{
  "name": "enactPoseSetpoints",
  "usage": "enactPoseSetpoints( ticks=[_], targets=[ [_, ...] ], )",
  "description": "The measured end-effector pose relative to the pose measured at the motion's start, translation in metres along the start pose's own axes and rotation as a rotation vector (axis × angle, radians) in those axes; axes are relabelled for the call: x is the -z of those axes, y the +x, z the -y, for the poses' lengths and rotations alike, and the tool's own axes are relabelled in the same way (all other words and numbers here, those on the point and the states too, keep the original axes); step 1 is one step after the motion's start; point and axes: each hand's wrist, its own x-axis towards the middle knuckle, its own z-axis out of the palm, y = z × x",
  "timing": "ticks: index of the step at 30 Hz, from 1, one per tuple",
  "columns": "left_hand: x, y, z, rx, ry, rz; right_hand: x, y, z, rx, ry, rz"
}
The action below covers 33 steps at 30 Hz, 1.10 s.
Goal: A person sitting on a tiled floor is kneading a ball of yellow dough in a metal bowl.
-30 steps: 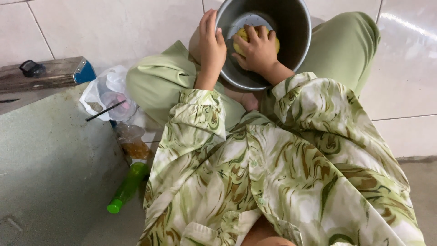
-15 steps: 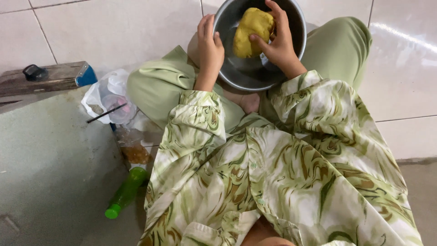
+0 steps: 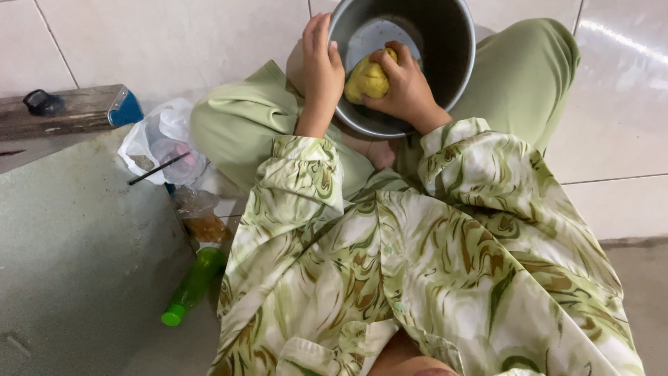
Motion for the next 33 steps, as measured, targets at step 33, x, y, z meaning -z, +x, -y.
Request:
enactPoseSetpoints(
  ticks=[33],
  targets=[
    [0.0,0.001,0.0,-0.026,-0.004,-0.001,-0.026,0.036,-0.023,0.054,-0.221,-0.12]
  ],
)
